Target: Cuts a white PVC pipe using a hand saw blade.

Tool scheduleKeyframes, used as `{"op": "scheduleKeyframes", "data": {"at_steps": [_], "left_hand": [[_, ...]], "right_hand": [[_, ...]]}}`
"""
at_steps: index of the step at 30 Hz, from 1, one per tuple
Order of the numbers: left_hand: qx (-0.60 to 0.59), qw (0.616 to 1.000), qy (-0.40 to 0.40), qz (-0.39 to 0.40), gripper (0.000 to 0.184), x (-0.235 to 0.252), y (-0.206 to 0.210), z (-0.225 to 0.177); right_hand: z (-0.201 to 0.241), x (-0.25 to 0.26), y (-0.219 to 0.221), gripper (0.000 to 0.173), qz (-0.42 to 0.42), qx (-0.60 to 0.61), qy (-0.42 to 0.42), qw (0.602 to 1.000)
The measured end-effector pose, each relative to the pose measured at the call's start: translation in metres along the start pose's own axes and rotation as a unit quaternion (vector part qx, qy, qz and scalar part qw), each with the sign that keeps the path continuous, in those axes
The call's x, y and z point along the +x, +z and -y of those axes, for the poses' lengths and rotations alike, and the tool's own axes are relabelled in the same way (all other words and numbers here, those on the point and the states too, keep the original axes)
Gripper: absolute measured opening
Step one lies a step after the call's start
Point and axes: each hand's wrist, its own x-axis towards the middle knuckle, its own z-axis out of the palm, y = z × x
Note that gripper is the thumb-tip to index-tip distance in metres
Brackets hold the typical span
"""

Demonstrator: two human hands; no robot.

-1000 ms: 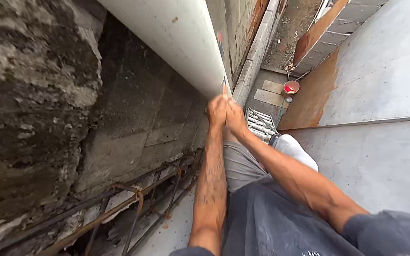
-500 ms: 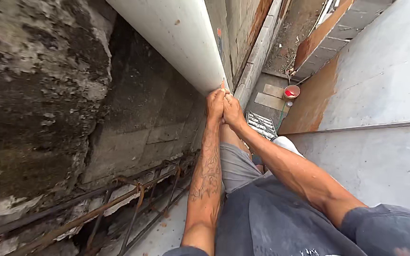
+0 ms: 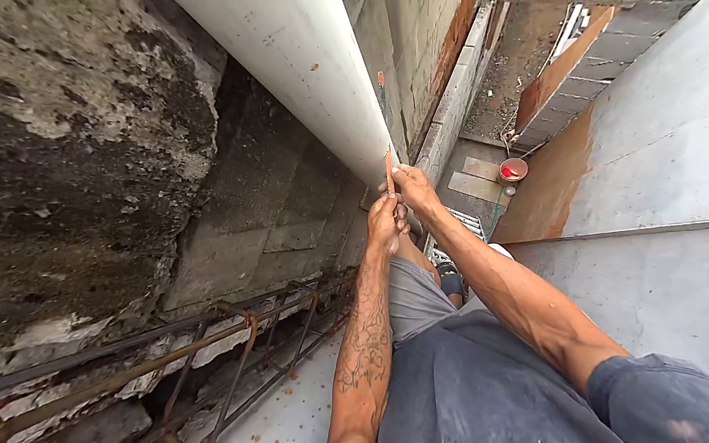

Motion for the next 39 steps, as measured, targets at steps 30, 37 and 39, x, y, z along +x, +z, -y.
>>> {"op": "scheduleKeyframes", "data": {"at_steps": [30,37,39], "left_hand": [[-0.007,0.980,0.135,-0.143,0.034,-0.014,0.025,0.038],[0.041,0.968,0.139,-0.206,0.038,-0.063,0.015,0.080],[0.025,0.971,0.138,-0.195,0.038,-0.054,0.016,0.069]], "right_hand": [[0.015,-0.015,0.018,0.047,0.022,-0.067,0.033,0.997],[-0.026,-0.068,0.019,0.044,0.040,-0.090,0.012,0.995],[-0.019,-0.057,0.019,0.043,0.046,-0.105,0.023,0.993]]}}
